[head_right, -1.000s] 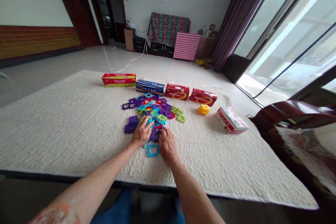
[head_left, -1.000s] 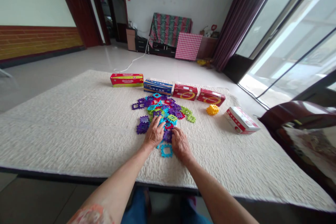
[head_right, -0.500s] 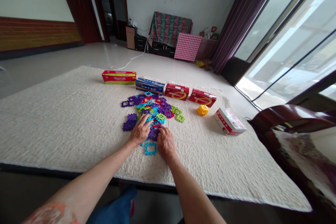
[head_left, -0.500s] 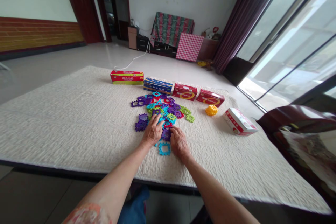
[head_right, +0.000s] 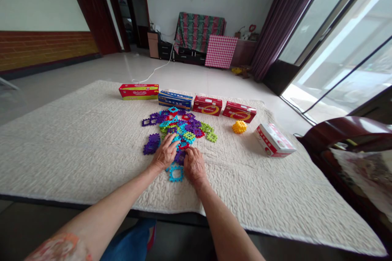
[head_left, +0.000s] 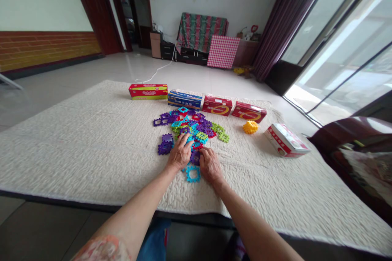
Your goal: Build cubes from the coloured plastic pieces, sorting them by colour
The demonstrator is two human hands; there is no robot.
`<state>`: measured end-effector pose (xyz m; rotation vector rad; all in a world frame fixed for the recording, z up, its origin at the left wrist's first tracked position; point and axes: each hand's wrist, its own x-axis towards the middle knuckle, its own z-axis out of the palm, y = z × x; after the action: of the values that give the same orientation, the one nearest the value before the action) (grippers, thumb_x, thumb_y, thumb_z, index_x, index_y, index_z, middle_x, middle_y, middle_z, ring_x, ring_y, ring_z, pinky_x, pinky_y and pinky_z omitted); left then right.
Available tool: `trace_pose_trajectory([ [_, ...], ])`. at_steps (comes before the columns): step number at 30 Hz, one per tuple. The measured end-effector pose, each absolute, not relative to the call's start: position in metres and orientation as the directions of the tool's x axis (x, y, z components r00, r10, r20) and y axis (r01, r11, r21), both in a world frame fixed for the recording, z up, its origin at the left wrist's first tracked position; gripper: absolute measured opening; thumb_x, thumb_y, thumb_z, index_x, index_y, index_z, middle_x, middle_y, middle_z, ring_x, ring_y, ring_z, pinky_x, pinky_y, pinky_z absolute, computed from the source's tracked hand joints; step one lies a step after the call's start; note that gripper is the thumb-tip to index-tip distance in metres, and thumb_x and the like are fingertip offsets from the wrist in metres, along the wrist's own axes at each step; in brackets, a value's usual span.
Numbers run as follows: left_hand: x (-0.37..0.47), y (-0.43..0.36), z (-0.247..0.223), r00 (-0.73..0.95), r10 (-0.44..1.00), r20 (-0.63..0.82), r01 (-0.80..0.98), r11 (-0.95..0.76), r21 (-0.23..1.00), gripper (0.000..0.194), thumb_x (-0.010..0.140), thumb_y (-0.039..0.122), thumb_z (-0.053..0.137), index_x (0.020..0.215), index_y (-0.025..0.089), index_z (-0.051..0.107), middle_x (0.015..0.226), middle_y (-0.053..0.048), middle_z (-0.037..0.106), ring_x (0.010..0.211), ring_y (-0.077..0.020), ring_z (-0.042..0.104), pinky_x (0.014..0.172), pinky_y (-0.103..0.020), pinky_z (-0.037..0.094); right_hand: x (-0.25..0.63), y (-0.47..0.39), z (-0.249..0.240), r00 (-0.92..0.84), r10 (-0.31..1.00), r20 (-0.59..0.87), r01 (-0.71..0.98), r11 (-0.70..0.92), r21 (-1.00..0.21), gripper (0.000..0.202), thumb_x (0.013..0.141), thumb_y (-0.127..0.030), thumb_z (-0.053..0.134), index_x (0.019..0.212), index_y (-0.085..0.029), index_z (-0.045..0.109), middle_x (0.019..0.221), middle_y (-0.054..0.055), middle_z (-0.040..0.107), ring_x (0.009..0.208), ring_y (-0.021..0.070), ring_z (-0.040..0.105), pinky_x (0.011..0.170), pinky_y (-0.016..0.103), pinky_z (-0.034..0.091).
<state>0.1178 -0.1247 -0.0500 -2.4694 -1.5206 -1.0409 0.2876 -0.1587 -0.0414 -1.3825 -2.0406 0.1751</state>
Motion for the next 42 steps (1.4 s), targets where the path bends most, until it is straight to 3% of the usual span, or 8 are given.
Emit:
trace_pose_trajectory([
  [10, 0.117, -0.124, -0.052, 0.267, 0.770, 0.580, 0.807, -0.508, 0.302, 0.040, 0.087, 0.014, 0.042, 0.121, 0.020, 0.062, 0.146, -0.009, 0.041, 0.138, -0.0292, 0.030, 0.113, -0.051, 0.036, 0.287, -0.159, -0.039, -0.219, 0.876, 0.430, 0.787, 0.419, -0.453, 0.031, 0.088, -0.012, 0.039, 0.109, -0.015, 0.061, 0.114, 0.012, 0.063, 0.105, 0.0217, 0.054, 0.098, 0.039, 0.042],
  [17, 0.124, -0.099, -0.043, 0.308, 0.755, 0.579, 0.787, -0.544, 0.290, 0.036, 0.083, 0.012, 0.046, 0.111, 0.019, 0.067, 0.139, -0.010, 0.047, 0.130, -0.0276, 0.040, 0.111, -0.049, 0.038, 0.290, -0.157, -0.044, -0.224, 0.874, 0.431, 0.804, 0.416, -0.426, 0.040, 0.089, -0.013, 0.039, 0.126, -0.017, 0.054, 0.130, 0.012, 0.056, 0.117, 0.0238, 0.049, 0.100, 0.043, 0.041],
  [27, 0.137, -0.087, -0.055, 0.213, 0.776, 0.593, 0.768, -0.509, 0.389, 0.036, 0.082, 0.010, 0.045, 0.107, 0.021, 0.069, 0.140, -0.005, 0.047, 0.133, -0.0265, 0.037, 0.114, -0.048, 0.036, 0.289, -0.158, -0.042, -0.217, 0.872, 0.438, 0.817, 0.408, -0.407, 0.034, 0.089, -0.013, 0.041, 0.117, -0.016, 0.059, 0.123, 0.012, 0.060, 0.113, 0.0228, 0.052, 0.101, 0.040, 0.042],
  [36, 0.139, -0.087, -0.056, 0.218, 0.777, 0.591, 0.771, -0.508, 0.384, 0.037, 0.083, 0.009, 0.044, 0.108, 0.019, 0.069, 0.141, -0.007, 0.045, 0.134, -0.0271, 0.036, 0.114, -0.046, 0.036, 0.290, -0.157, -0.046, -0.223, 0.865, 0.449, 0.798, 0.426, -0.426, 0.033, 0.089, -0.013, 0.041, 0.117, -0.015, 0.059, 0.123, 0.011, 0.059, 0.114, 0.0228, 0.051, 0.102, 0.041, 0.042],
  [42, 0.139, -0.085, -0.046, 0.246, 0.764, 0.597, 0.766, -0.530, 0.363, 0.036, 0.078, 0.008, 0.049, 0.105, 0.020, 0.070, 0.134, -0.009, 0.050, 0.127, -0.0271, 0.043, 0.111, -0.047, 0.038, 0.290, -0.157, -0.046, -0.213, 0.868, 0.448, 0.795, 0.421, -0.437, 0.034, 0.089, -0.013, 0.040, 0.117, -0.017, 0.059, 0.122, 0.012, 0.060, 0.114, 0.0237, 0.052, 0.100, 0.044, 0.044],
])
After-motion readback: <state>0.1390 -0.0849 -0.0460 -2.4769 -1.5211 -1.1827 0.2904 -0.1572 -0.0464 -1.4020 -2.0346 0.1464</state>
